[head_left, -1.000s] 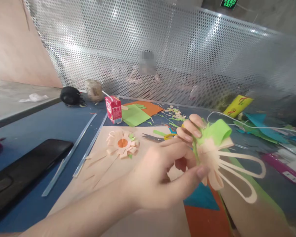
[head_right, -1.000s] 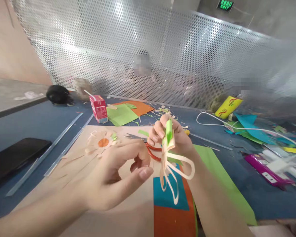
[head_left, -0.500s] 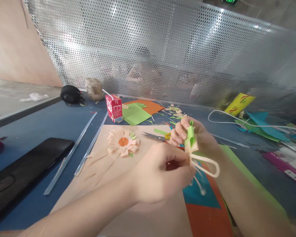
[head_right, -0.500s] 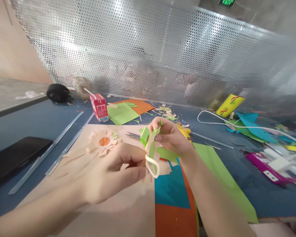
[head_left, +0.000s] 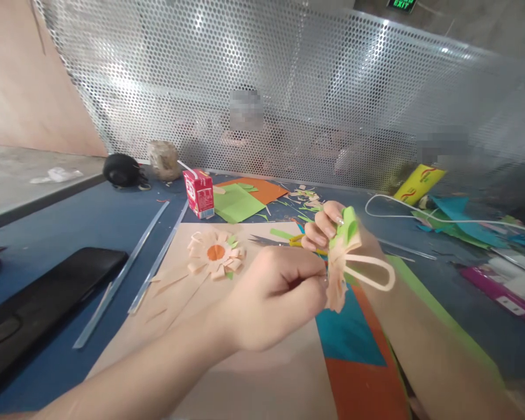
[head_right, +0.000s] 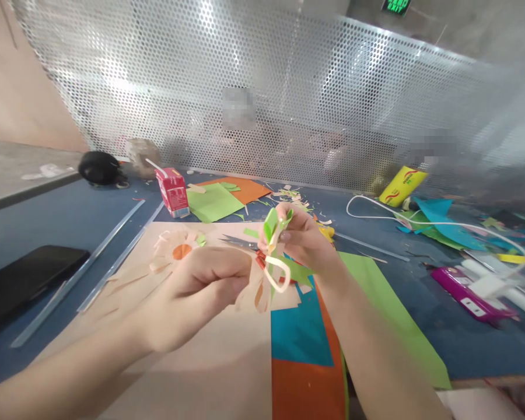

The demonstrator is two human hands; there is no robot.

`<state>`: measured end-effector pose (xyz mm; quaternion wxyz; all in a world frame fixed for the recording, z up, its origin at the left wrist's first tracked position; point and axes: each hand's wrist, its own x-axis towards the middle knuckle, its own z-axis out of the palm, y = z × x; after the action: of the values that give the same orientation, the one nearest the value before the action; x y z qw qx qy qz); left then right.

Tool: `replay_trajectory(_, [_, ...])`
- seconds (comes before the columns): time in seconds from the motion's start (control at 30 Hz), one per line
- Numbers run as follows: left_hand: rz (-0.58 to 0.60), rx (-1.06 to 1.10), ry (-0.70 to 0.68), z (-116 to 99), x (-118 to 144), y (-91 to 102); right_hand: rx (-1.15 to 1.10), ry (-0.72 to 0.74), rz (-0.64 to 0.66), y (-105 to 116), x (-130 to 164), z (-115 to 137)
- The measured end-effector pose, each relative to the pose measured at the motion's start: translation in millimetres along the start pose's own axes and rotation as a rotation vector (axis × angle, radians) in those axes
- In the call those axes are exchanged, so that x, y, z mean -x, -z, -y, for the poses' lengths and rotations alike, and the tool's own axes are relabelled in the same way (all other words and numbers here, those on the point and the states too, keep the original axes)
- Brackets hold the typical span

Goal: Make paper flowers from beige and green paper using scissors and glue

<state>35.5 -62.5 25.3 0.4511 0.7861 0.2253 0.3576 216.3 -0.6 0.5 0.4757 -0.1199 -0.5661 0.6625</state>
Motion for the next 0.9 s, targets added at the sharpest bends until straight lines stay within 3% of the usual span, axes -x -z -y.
replay_trajectory(0.23, [-0.055,-0.117,0.066,5.6,-3.0,2.1,-0.149,0.19,-0.128,-17.3,4.2,8.6])
replay_trajectory(0.37, [-0.026,-0.537,0.187,16.0,-5.7,1.5,-0.253,0.305,-0.151,-21.2,7.7,9.9])
replay_trajectory(0.47, [0.038,-0.841,0.25,25.1,-6.0,-0.8,-0.251,0.295,-0.186,-22.6,11.7,11.3])
replay_trajectory(0.63, [0.03,-1.007,0.317,36.1,-6.2,2.1,-0.2,0.284,-0.187,-24.2,15.7,11.8])
replay_trajectory(0.73, [-0.014,-0.93,0.348,37.0,-6.4,4.7,-0.202,0.267,-0.139,-24.2,12.9,8.9])
replay_trajectory(0.9, [0.076,-0.38,0.071,22.3,-4.4,-2.4,-0.094,0.267,-0.018,-22.0,6.6,2.7])
